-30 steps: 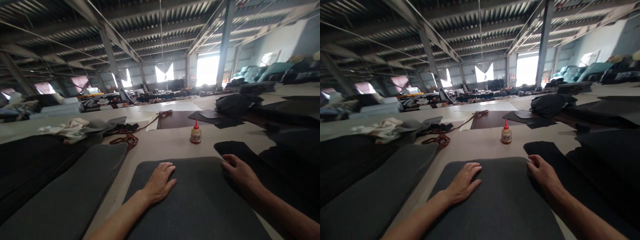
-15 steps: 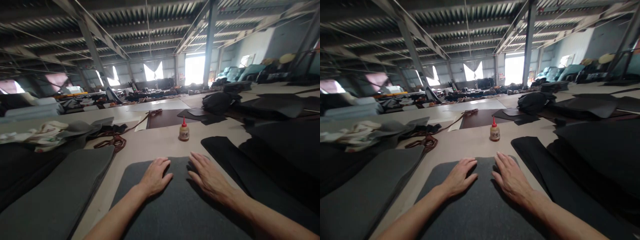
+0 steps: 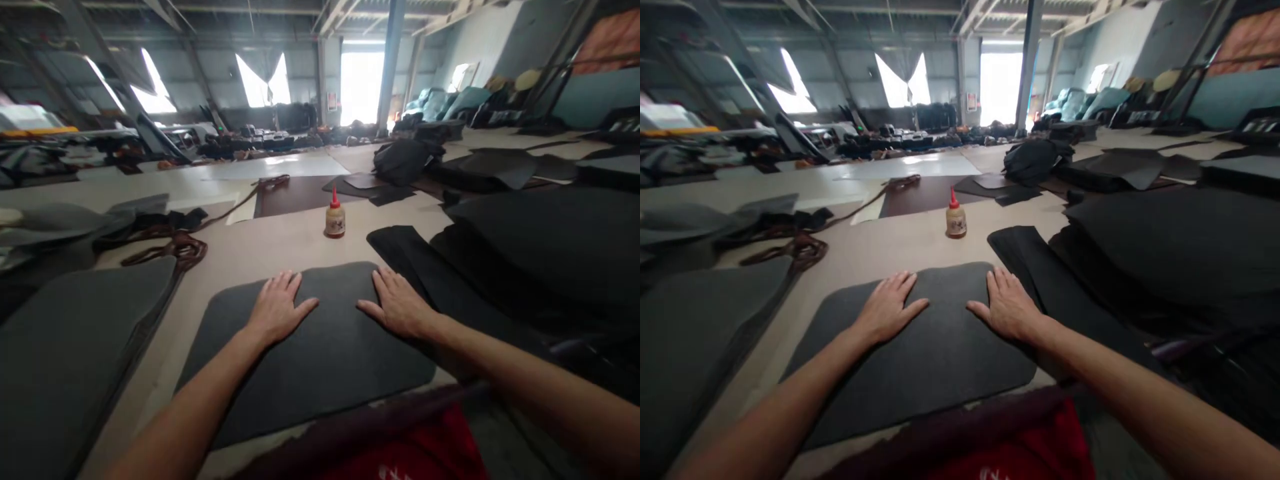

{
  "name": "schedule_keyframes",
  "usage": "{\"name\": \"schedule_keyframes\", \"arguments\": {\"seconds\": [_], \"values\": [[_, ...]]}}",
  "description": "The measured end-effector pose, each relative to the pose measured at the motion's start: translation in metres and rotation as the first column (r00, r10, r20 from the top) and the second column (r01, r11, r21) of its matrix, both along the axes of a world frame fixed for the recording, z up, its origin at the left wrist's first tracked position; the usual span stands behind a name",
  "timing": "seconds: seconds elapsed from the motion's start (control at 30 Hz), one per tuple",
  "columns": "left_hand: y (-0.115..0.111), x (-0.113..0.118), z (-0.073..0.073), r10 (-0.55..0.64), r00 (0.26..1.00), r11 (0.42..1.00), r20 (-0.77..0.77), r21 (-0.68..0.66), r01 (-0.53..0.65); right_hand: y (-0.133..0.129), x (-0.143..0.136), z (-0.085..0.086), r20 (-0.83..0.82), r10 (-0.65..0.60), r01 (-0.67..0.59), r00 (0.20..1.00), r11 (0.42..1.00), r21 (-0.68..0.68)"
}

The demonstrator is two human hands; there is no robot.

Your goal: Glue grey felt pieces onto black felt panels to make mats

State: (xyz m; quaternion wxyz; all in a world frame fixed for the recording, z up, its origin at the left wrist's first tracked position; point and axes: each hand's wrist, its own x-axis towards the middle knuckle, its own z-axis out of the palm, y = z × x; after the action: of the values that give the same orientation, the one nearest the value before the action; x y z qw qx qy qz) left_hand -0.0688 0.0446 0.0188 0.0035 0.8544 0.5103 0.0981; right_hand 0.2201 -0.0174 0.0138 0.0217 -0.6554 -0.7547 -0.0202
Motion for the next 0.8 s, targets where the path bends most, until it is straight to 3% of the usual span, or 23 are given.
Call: {"name": "schedule_keyframes", "arguments": {"seconds": [0.1,0.23,0.3,0.4,0.53,0.63,0.8], "values": [[-0.006,0.010,0.006,-0.005,0.999,1.000,0.031,0.020,0.005,-0.004,0.006,0.009,0.012,-0.008,0.007,1.000,1.000,0.031],[-0.021,0.039,0.012,-0.178,0.983,0.984,0.034,0.009,0.178,0.000,-0.022,0.023,-0.066,0.217,-0.205,0.974,0.966,0.157],[-0.026,0.052,0.008,-0.201,0.979,0.979,0.027,-0.016,0.202,0.008,-0.038,0.022,-0.100,0.284,-0.272,0.954,0.955,0.120],[-0.027,0.059,0.002,-0.192,0.981,0.981,0.021,-0.038,0.192,0.021,-0.050,0.012,-0.113,0.264,-0.260,0.958,0.964,0.049],[-0.026,0.056,0.002,-0.190,0.982,0.979,0.019,-0.067,0.191,0.029,-0.050,-0.004,-0.109,0.212,-0.208,0.971,0.977,0.053],[-0.028,0.046,0.007,-0.186,0.982,0.979,0.015,-0.082,0.187,0.024,-0.048,-0.005,-0.099,0.194,-0.189,0.976,0.980,0.054],[-0.043,-0.001,0.009,-0.067,0.996,0.987,-0.057,-0.153,0.057,0.010,-0.039,0.001,-0.109,0.171,-0.168,0.979,0.985,0.039]]}}
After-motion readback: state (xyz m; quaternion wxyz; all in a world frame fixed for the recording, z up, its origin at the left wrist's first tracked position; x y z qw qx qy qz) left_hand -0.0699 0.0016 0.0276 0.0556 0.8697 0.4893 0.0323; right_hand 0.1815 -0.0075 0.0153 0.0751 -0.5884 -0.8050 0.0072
